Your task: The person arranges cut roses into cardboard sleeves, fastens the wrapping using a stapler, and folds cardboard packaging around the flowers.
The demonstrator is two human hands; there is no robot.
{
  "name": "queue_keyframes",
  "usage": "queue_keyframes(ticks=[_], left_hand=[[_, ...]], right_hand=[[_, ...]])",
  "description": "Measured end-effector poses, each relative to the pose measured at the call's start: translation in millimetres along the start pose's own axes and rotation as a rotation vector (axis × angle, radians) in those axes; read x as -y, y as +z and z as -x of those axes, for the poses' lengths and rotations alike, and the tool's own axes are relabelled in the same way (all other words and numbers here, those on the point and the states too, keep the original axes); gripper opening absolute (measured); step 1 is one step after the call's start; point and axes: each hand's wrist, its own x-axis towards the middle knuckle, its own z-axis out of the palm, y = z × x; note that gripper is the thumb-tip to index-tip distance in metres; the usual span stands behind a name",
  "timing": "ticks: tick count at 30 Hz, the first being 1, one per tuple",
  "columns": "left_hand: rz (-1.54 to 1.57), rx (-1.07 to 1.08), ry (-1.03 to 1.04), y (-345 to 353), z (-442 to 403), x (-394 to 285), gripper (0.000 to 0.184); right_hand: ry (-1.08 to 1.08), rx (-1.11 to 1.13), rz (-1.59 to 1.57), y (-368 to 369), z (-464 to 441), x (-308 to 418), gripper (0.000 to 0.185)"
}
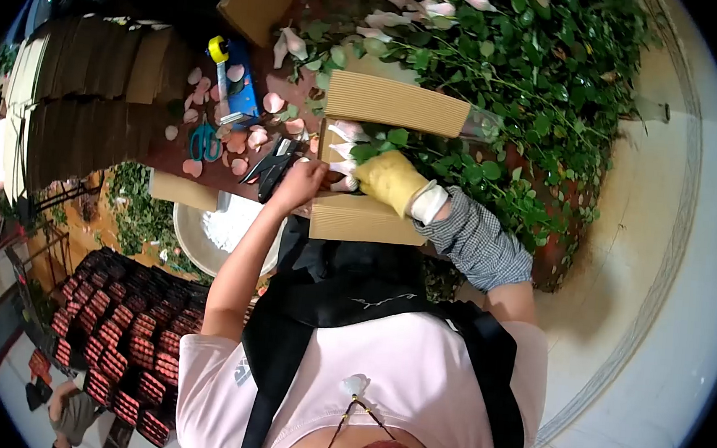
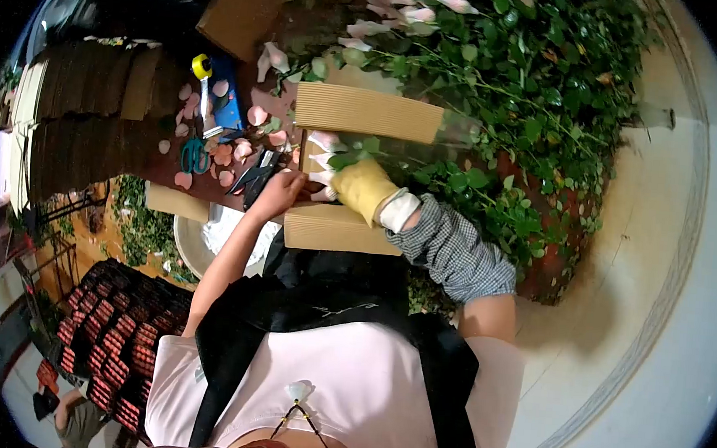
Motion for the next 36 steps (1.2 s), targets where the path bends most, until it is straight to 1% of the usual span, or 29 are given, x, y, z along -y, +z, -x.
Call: queue_keyframes(ticks=[1, 3, 4, 6, 7, 9, 10, 11, 13, 14, 15, 17, 18, 19, 20, 21, 22, 23, 24, 25, 26, 27, 28, 29, 31, 32, 33, 35, 36], left_hand=[[-0.275, -0.003, 0.137, -1, 7, -21, 0.029], [-0.117, 0.088, 0.087, 2, -2, -8, 0.030], [-0.098, 0.083, 0.083, 0, -2, -17, 0.030], [-0.033, 0.229, -0.156, -12, 2, -44, 0.038], [-0.026, 0.224, -0.157, -14, -4, -35, 0.038], [0.230, 0.375, -0.138, -19, -15, -10, 0.054], [0.391, 0.428, -0.152, -19, -13, -17, 0.062], [0.396, 0.425, -0.150, -16, -15, -14, 0.062], [0.441, 0.422, -0.207, -9, -20, -10, 0.061], [0.440, 0.422, -0.206, -7, -21, -11, 0.061], [0.346, 0.436, -0.178, -5, -21, -12, 0.061], [0.154, 0.464, -0.116, -3, -24, -19, 0.061], [0.155, 0.414, 0.016, -1, -19, -11, 0.066], [0.181, 0.346, 0.055, -1, -13, -8, 0.066], [0.096, 0.262, 0.038, -2, -11, 4, 0.057], [0.016, 0.177, 0.020, 0, -9, 17, 0.049], [0.019, 0.177, 0.014, 0, -3, 8, 0.049], [-0.191, 0.136, -0.027, -2, 4, -14, 0.039], [-0.404, 0.094, -0.064, -4, 7, -30, 0.032], [-0.407, 0.095, -0.059, -4, 7, -36, 0.032], [-0.534, 0.072, -0.024, -3, 7, -39, 0.027], [-0.658, 0.047, 0.008, -3, 9, -40, 0.028], [-0.555, 0.017, 0.240, -4, 7, -21, 0.027], [-0.552, 0.012, 0.237, -5, 6, -15, 0.027], [-0.116, 0.153, 0.164, -7, 6, -8, 0.027], [-0.078, 0.166, 0.153, -10, 8, -7, 0.028], [0.010, 0.119, 0.142, -12, 13, -6, 0.027], [0.064, -0.195, 0.251, -21, 24, -2, 0.023], [0.195, -0.306, 0.174, -48, 29, 5, 0.020]], right_hand=[[0.040, 0.181, 0.189, 0, -7, 4, 0.016], [0.010, 0.177, 0.301, 16, -15, 7, 0.016], [0.002, 0.193, 0.308, 26, -17, 2, 0.016], [0.001, 0.058, 0.250, 44, -22, -4, 0.018], [-0.005, 0.062, 0.254, 41, -21, -6, 0.018], [-0.038, 0.056, 0.044, 28, -13, -10, 0.023], [-0.027, -0.004, -0.012, 24, -7, -10, 0.028], [-0.030, -0.001, -0.007, 24, -7, -11, 0.028], [-0.155, -0.030, 0.021, 27, -8, -13, 0.031], [-0.132, -0.305, -0.178, 34, -6, -14, 0.025], [-0.131, -0.305, -0.180, 39, -6, -16, 0.025], [-0.068, -0.110, -0.258, 33, -5, -19, 0.026], [-0.067, -0.113, -0.256, 31, -4, -23, 0.026], [-0.031, -0.063, -0.392, 31, -2, -28, 0.028], [0.005, -0.011, -0.531, 30, -2, -30, 0.030], [0.003, -0.009, -0.534, 31, -2, -28, 0.030], [0.009, 0.004, -0.412, 28, -1, -24, 0.033], [0.018, 0.012, -0.291, 24, -2, -19, 0.036], [0.052, 0.084, -0.241, 18, -8, -12, 0.037], [0.055, 0.079, -0.240, 13, -12, -9, 0.037], [0.100, 0.132, -0.231, 9, -14, -6, 0.038], [0.143, 0.187, -0.223, 4, -15, -4, 0.039], [0.160, 0.206, -0.195, -3, -14, -1, 0.035], [0.155, 0.209, -0.191, 1, -19, 0, 0.035], [0.209, 0.384, 0.083, 19, -29, 5, 0.026], [0.125, 0.388, 0.199, 26, -29, 4, 0.021], [0.131, 0.393, 0.197, 32, -28, 5, 0.021], [0.102, 0.302, 0.354, 28, -26, 11, 0.016], [0.094, 0.280, 0.329, 34, -27, 7, 0.017]])
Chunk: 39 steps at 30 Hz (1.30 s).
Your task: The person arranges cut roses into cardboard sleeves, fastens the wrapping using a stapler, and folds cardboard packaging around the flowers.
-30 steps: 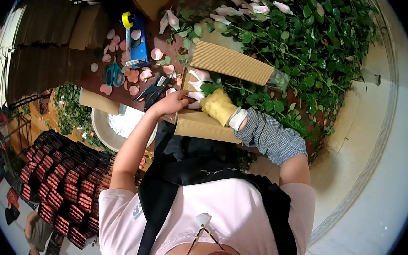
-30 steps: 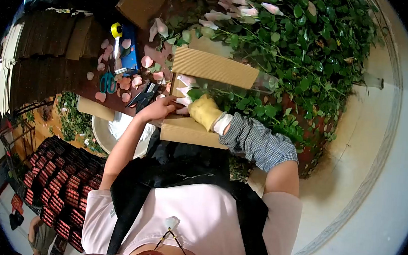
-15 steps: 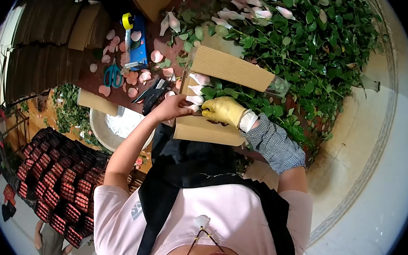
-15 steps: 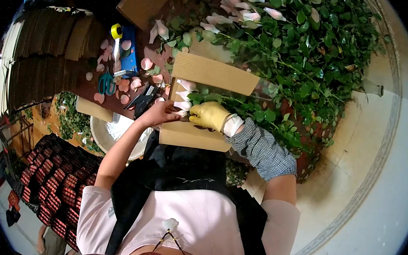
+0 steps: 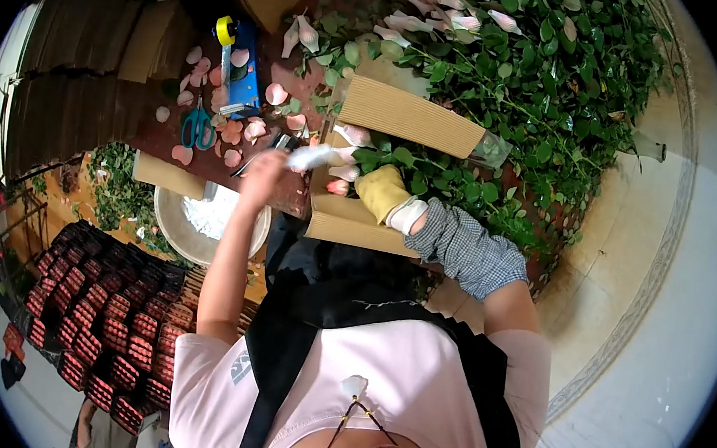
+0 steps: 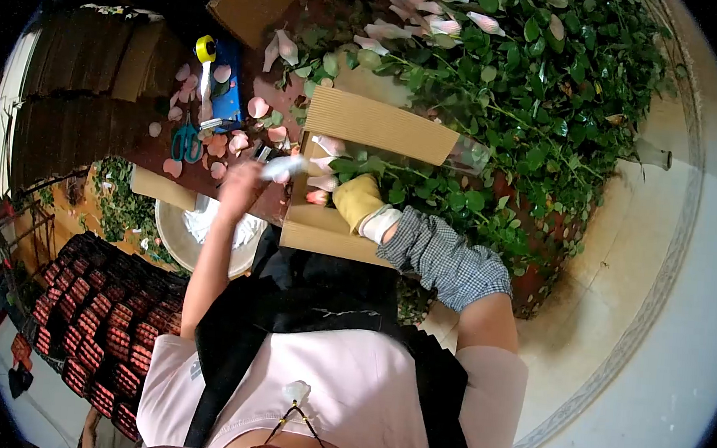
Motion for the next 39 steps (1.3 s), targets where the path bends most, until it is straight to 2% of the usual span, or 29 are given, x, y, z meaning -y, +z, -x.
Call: queue_keyframes(ticks=[1, 3, 4, 5, 7, 8, 9, 11, 12, 13, 15, 16, 18, 19, 20, 21, 23, 24, 25, 27, 28, 29, 30, 31, 33, 34, 35, 37, 39], left_hand=[[0.108, -0.132, -0.083, -23, -2, -2, 0.016], [-0.159, -0.097, 0.329, -26, 3, -34, 0.012], [-0.256, -0.078, 0.392, -16, 10, -51, 0.013], [-0.264, -0.059, 0.394, -8, 9, -47, 0.015], [-0.284, -0.103, -0.027, 5, 2, -6, 0.017], [-0.383, -0.095, 0.008, 19, -3, -14, 0.022], [-0.478, -0.088, 0.045, 40, -8, -22, 0.028], [-0.822, 0.108, 0.049, 64, -13, -31, 0.043], [-0.835, 0.159, 0.154, 70, -19, -10, 0.045], [-0.794, 0.232, 0.203, 68, -21, -13, 0.035], [-0.397, 0.139, 0.149, 60, -21, 6, 0.025], [-0.283, 0.087, 0.110, 57, -14, -6, 0.021], [-0.031, -0.154, 0.098, 57, -4, 24, 0.024], [0.155, -0.347, -0.101, 44, -5, 31, 0.023], [0.140, -0.513, -0.025, 30, -1, 1, 0.025], [0.058, -0.417, -0.012, 3, -2, 8, 0.022], [-0.155, -0.359, 0.366, 5, 2, -18, 0.023], [-0.216, -0.239, 0.327, 3, 7, -28, 0.026], [-0.177, -0.187, 0.283, 4, 3, -10, 0.022], [-0.349, -0.055, -0.071, 12, -7, -8, 0.021], [-0.416, -0.075, 0.049, 26, -13, -9, 0.027], [-0.482, -0.093, 0.170, 43, -19, -17, 0.036], [-0.633, -0.008, 0.034, 54, -25, -25, 0.049], [-0.648, 0.046, 0.023, 64, -28, -45, 0.042], [-0.756, 0.081, 0.309, 77, -43, -19, 0.038], [-0.768, 0.072, 0.358, 81, -43, -19, 0.024], [-0.766, 0.074, 0.360, 81, -41, -11, 0.024], [-0.441, -0.195, 0.376, 63, -39, 15, 0.015], [-0.247, -0.348, 0.021, 24, -37, -6, 0.011]], right_hand=[[-0.003, 0.002, -0.001, 0, 1, -7, 0.017], [-0.113, -0.010, -0.385, -6, 10, -27, 0.020], [-0.163, -0.093, -0.562, -27, 30, -37, 0.026], [-0.112, -0.103, -0.807, -42, 43, -38, 0.026], [-0.032, -0.402, -0.479, -32, 40, -30, 0.021], [0.072, -0.438, -0.219, -21, 34, -19, 0.015], [0.101, -0.258, -0.150, -14, 24, -15, 0.013], [0.153, -0.226, -0.188, -8, 14, -7, 0.014], [0.143, -0.428, -0.106, 0, 19, -4, 0.016], [0.142, -0.431, -0.101, -6, 19, -7, 0.016], [0.179, -0.193, -0.468, -18, 21, -16, 0.019], [0.105, -0.419, -0.457, 25, 1, -22, 0.017], [0.123, -0.424, -0.430, 3, 14, -22, 0.013], [0.142, -0.424, -0.412, -4, 20, -18, 0.010], [0.100, -0.468, -0.485, 40, -6, -23, 0.010], [0.056, -0.509, -0.556, 83, -31, -27, 0.012], [0.101, -0.489, -0.540, 3, 21, -26, 0.018], [0.051, -0.483, -0.577, -7, 27, -29, 0.025], [0.070, -0.371, -0.708, -24, 30, -32, 0.029], [0.207, -0.561, -0.433, -37, 34, -29, 0.029], [0.210, -0.560, -0.429, -28, 27, -30, 0.029], [0.274, -0.454, -0.366, -15, 14, -30, 0.029], [0.336, -0.346, -0.305, -2, 4, -30, 0.028], [0.338, -0.342, -0.302, -2, 0, -29, 0.028], [0.289, -0.169, -0.183, -6, -6, -32, 0.019], [0.302, -0.167, -0.177, -2, -6, -33, 0.018], [0.305, -0.166, -0.177, 4, -6, -33, 0.018], [0.369, -0.266, -0.295, 10, -9, -34, 0.021], [0.317, -0.321, -0.252, 11, -5, -34, 0.017]])
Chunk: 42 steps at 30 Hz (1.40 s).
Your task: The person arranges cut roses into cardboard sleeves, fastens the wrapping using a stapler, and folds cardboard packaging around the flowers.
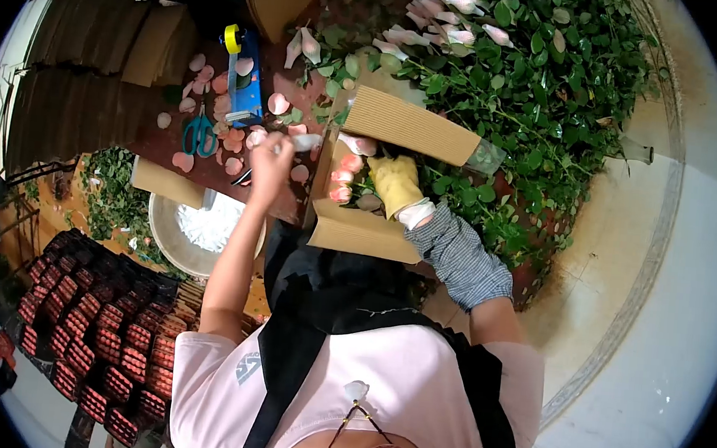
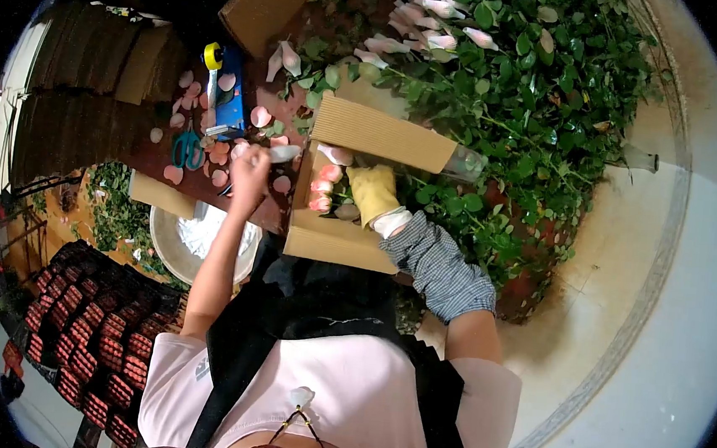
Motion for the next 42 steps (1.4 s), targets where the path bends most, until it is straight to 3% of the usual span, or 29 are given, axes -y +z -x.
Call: queue_keyframes(ticks=[3, 4, 7, 8, 10, 12, 13, 17, 18, 19, 21, 22, 24, 25, 26, 28, 30, 32, 34, 36, 37, 38, 40, 41, 42], left_hand=[[-0.140, 0.013, 0.489, -24, 7, -24, 0.011], [-0.047, 0.066, 0.450, -17, 12, -24, 0.013], [-0.185, 0.343, -0.003, 1, 9, -21, 0.025], [-0.105, 0.268, 0.186, 16, 7, -16, 0.034], [-0.191, 0.309, 0.214, 40, 2, -19, 0.034], [-0.467, 0.311, 0.095, 53, -2, -52, 0.028], [-0.494, 0.287, 0.190, 62, -5, -41, 0.022], [-0.528, 0.162, 0.277, 80, -3, -26, 0.016], [-0.527, 0.163, 0.274, 82, -1, -27, 0.016], [-0.529, 0.148, 0.275, 83, 1, -27, 0.017], [-0.539, 0.122, 0.271, 79, 2, -26, 0.017], [-0.392, 0.114, 0.253, 77, 4, -26, 0.019], [-0.094, 0.099, 0.224, 75, 6, -28, 0.024], [-0.085, 0.056, 0.164, 73, 12, -31, 0.022], [-0.085, 0.057, 0.159, 66, 15, -35, 0.022], [0.237, -0.111, -0.195, 39, 20, -34, 0.014], [-0.013, -0.180, 0.123, 8, 10, -17, 0.009], [0.049, -0.021, 0.326, 6, 12, -29, 0.015], [-0.110, 0.312, 0.060, 18, 14, -37, 0.026], [-0.325, 0.369, 0.104, 40, 16, -64, 0.036], [-0.420, 0.339, 0.233, 62, 12, -48, 0.032], [-0.514, 0.306, 0.360, 85, 8, -24, 0.028], [-0.495, 0.287, 0.427, 73, 10, -27, 0.022], [-0.226, 0.295, 0.341, 47, 17, -59, 0.021], [-0.210, 0.246, 0.270, 34, 23, -59, 0.020]], right_hand=[[-0.080, -0.163, -0.114, -4, 14, -8, 0.017], [-0.107, -0.271, -0.126, -19, 24, -5, 0.020], [-0.024, -0.264, 0.000, -30, 27, 5, 0.016], [0.043, -0.295, 0.066, -23, 26, 5, 0.014], [0.039, -0.308, 0.117, 3, 16, 0, 0.011], [-0.124, -0.396, 0.190, 8, 13, -5, 0.009], [-0.007, -0.269, 0.108, -29, 22, 8, 0.012], [0.125, -0.334, 0.080, -17, 23, 8, 0.017], [0.124, -0.332, 0.081, 20, 14, -4, 0.017], [0.016, -0.474, 0.090, 18, 6, -5, 0.016], [0.068, -0.259, 0.180, 14, -4, -5, 0.016], [0.065, -0.259, 0.178, 14, -7, -3, 0.016], [0.255, -0.325, -0.139, 11, -14, -5, 0.015], [0.170, -0.542, -0.126, 20, -13, -8, 0.019], [0.168, -0.537, -0.126, 6, -9, -5, 0.019], [0.182, -0.288, -0.138, -24, 2, 3, 0.021], [0.097, -0.378, -0.218, -34, 7, -1, 0.024], [0.141, -0.229, -0.300, -35, 3, -4, 0.025], [0.128, -0.124, -0.158, -26, -1, -8, 0.027], [0.179, -0.169, -0.177, -11, -2, -12, 0.024], [0.142, -0.300, -0.161, 2, -1, -16, 0.021], [0.148, -0.296, -0.156, 3, 0, -18, 0.021], [0.219, -0.261, -0.147, 5, -1, -18, 0.019], [0.219, -0.264, -0.149, 5, -2, -18, 0.019], [0.215, -0.305, -0.135, 5, -3, -17, 0.020]])
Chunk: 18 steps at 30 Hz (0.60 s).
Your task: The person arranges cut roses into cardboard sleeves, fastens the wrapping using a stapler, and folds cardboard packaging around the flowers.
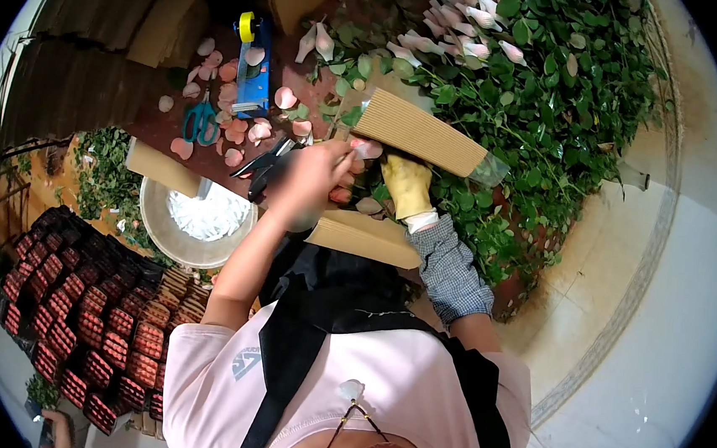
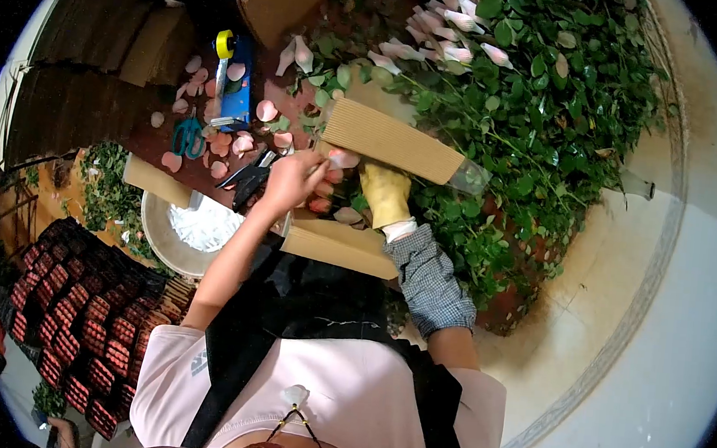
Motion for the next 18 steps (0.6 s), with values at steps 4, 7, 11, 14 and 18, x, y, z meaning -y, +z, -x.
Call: queue_keyframes(ticks=[4, 7, 11, 14, 18], left_hand=[[0.133, -0.015, -0.364, -91, 59, 7, 0.024], [-0.256, 0.124, -0.704, -141, 136, 88, 0.044], [-0.580, -0.185, -0.669, -160, 180, 118, 0.070], [-0.092, -0.298, -0.588, -126, 140, 121, 0.041], [0.060, -0.088, -0.223, -56, 75, 60, 0.019]], right_hand=[[-0.102, -0.233, -0.039, 1, -2, 0, 0.022], [-0.219, -0.191, -0.269, -18, 11, -11, 0.025], [-0.206, 0.056, -0.184, -62, 22, 15, 0.028], [-0.224, 0.198, -0.134, -33, 12, 25, 0.029], [-0.263, 0.175, -0.060, -22, 5, 34, 0.028]])
